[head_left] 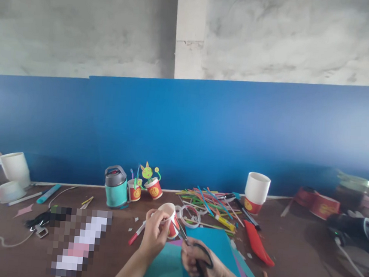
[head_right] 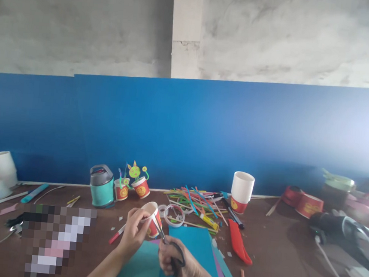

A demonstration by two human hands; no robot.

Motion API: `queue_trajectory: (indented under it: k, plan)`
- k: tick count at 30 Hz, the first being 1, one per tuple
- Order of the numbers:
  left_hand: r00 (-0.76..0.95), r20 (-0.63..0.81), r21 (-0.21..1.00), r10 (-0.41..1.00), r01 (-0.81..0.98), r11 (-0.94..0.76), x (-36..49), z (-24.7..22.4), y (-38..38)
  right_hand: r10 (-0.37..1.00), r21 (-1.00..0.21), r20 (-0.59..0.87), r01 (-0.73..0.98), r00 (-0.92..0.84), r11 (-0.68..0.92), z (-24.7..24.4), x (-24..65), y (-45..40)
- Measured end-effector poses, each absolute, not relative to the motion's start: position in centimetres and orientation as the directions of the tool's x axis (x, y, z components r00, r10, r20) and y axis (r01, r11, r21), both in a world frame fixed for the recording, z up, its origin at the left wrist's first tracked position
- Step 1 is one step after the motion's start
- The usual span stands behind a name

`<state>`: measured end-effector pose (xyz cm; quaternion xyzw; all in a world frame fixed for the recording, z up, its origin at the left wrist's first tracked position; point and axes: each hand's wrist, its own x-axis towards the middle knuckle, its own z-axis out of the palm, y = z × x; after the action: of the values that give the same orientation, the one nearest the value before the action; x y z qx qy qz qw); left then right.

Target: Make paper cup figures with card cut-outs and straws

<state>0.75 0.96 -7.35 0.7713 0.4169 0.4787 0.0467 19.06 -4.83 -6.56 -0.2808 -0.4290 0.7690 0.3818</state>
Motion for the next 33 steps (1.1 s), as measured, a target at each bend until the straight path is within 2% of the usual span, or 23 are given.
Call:
queue_trajectory:
  k: [16, 21, 24, 26, 30, 31, 33]
  plan:
    - [0.184, 0.704, 0.470, 0.686, 0.603, -0.645, 0.71, -7.43, 0.94, 0.845, -0.866, -0.138, -0.351, -0.517, -0.356, -6.85, 19.06, -4.83]
    - [0.234, 0.688, 0.438, 0.687, 0.622, -0.650, 0.84, -6.90, 0.91, 0.910, -0.877, -0.219, -0.338, -0.353, -0.342, -7.04, 18.59, -4.97]
    - [0.251, 0.683, 0.422, 0.685, 0.631, -0.651, 1.02, -6.80, 0.79, 0.935, -0.922, -0.187, -0.275, -0.302, -0.273, -7.02, 18.33, -4.95]
    - [0.258, 0.686, 0.411, 0.681, 0.635, -0.654, 1.14, -6.85, 0.69, 0.914, -0.890, -0.176, -0.337, -0.366, -0.307, -6.87, 18.37, -4.84]
    - [0.266, 0.693, 0.391, 0.670, 0.642, -0.660, 1.34, -7.01, 0.54, 0.810, -0.657, -0.144, -0.558, -0.568, -0.507, -6.47, 18.65, -4.57]
    - [0.267, 0.695, 0.389, 0.668, 0.642, -0.661, 1.38, -7.02, 0.53, 0.803, -0.640, -0.139, -0.566, -0.580, -0.520, -6.44, 18.62, -4.55]
    - [0.258, 0.697, 0.395, 0.669, 0.640, -0.659, 1.46, -6.99, 0.52, 0.836, -0.725, -0.168, -0.509, -0.523, -0.464, -6.57, 18.32, -4.58]
